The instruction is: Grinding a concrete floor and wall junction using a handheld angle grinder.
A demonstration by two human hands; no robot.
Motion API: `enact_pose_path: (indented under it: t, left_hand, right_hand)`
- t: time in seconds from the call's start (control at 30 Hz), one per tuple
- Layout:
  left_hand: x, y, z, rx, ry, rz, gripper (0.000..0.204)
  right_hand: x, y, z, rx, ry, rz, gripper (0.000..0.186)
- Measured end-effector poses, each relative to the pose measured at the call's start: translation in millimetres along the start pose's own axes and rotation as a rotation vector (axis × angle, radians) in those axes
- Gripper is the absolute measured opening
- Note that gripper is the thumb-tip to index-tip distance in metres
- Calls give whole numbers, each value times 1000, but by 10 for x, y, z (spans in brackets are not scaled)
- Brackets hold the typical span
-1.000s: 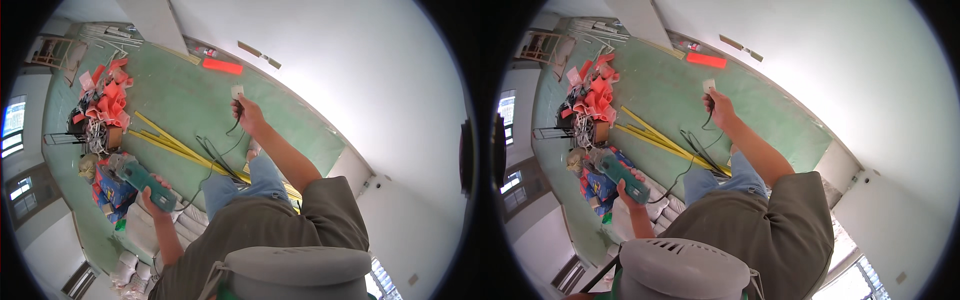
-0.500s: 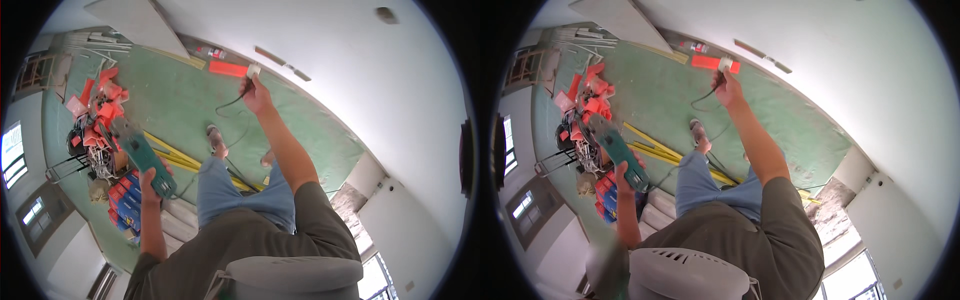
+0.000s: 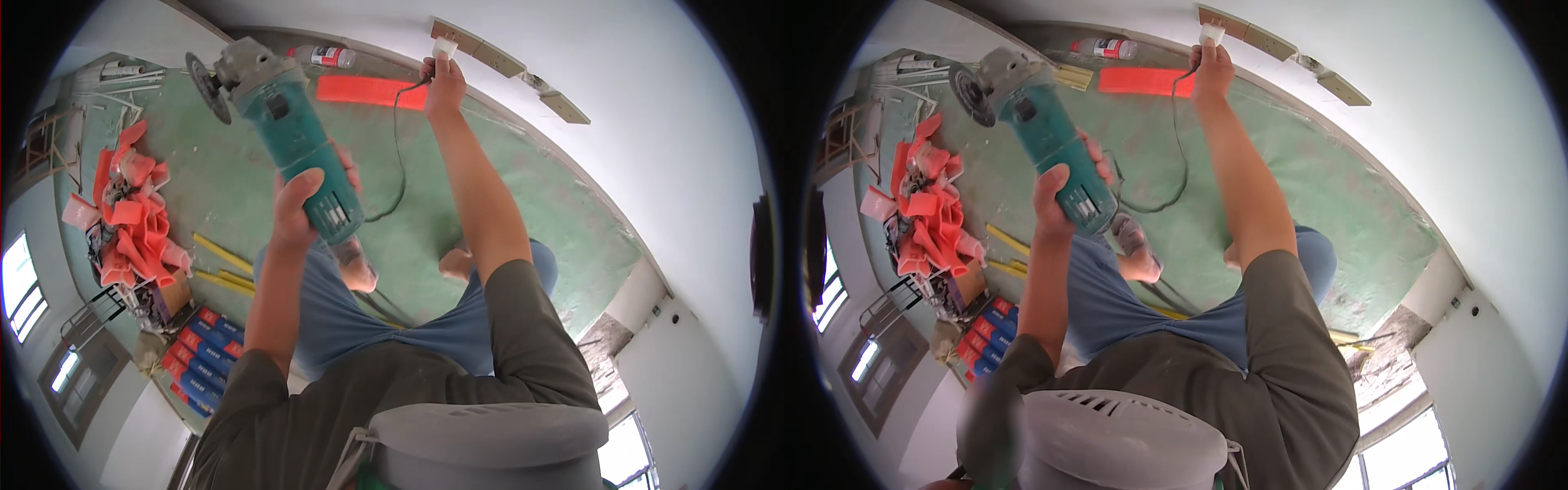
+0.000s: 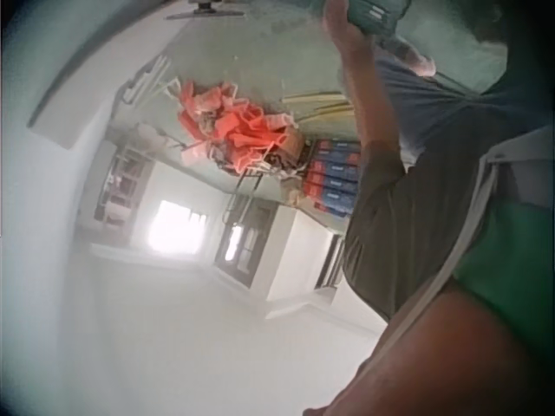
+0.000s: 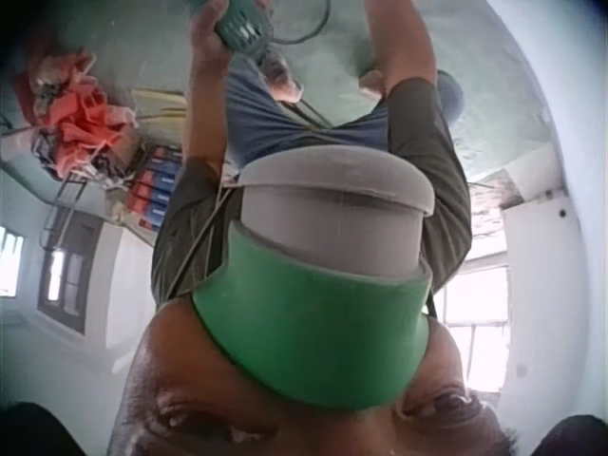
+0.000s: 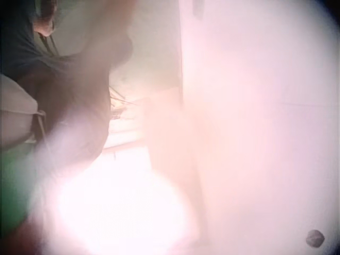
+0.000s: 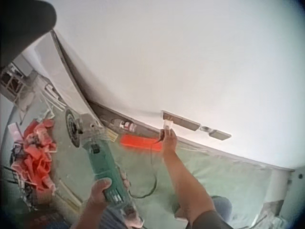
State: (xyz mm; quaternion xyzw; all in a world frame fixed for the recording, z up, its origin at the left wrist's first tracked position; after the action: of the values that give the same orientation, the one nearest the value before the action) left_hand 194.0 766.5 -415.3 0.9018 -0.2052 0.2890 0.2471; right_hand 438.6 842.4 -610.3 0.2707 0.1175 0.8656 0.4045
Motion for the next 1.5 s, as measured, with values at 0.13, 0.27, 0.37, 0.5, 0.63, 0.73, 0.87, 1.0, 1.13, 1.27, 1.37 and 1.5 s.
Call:
enact_pose_path:
  t: [0.13,0.27,0.37,0.5,0.63,0.73,0.87,1.0,1.13,1.27,1.37,1.5]
  left_hand:
    - [-51,-444,237,112,-35,68,51]
    - [-129,-683,374,90,-81,189,56]
    - [-37,-858,426,82,-73,221,55]
    - [-72,-1046,432,65,-131,249,52]
    - [-153,-1070,501,34,-45,337,51]
    - [-235,-1088,508,22,-62,282,52]
    - [-238,-1108,534,-20,-51,297,53]
    - [-297,-1062,551,-46,-160,362,51]
    - [-2,-1094,805,-133,-305,480,50]
    - [257,-1006,1180,-283,-372,616,46]
    - [337,-917,1564,-513,-390,675,46]
    - [371,-846,2099,-883,-295,672,47]
  right_hand:
    - [-13,-89,33,-115,-5,-87,28]
    - [-1,-51,169,-149,-3,-118,30]
    - [27,-36,329,-156,-15,-81,31]
    - [110,-119,460,-12,-109,-103,24]
    - [160,-179,508,44,-100,-154,21]
    - [103,-242,539,15,-63,-74,20]
    - [-6,-290,571,9,-67,-101,19]
    - [-172,-40,626,-4,219,3,29]
    - [-858,455,361,-86,355,433,49]
    - [-1148,1315,454,110,-31,746,67]
    - [-1241,1567,455,103,-91,373,79]
    - [-1630,1546,412,64,-252,188,73]
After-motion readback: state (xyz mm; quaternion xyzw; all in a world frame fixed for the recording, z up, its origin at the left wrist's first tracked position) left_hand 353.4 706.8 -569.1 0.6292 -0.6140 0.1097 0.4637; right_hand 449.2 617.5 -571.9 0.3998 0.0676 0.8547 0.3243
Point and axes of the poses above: each hand's wrist, its own y-axis away from the middle knuckle, its own x-axis out of the palm, z = x × y, the point moved 3 cm from there along -y, towards the middle knuckle, and after that the axes turned 4 degrees about y, right-handed, at the moved point
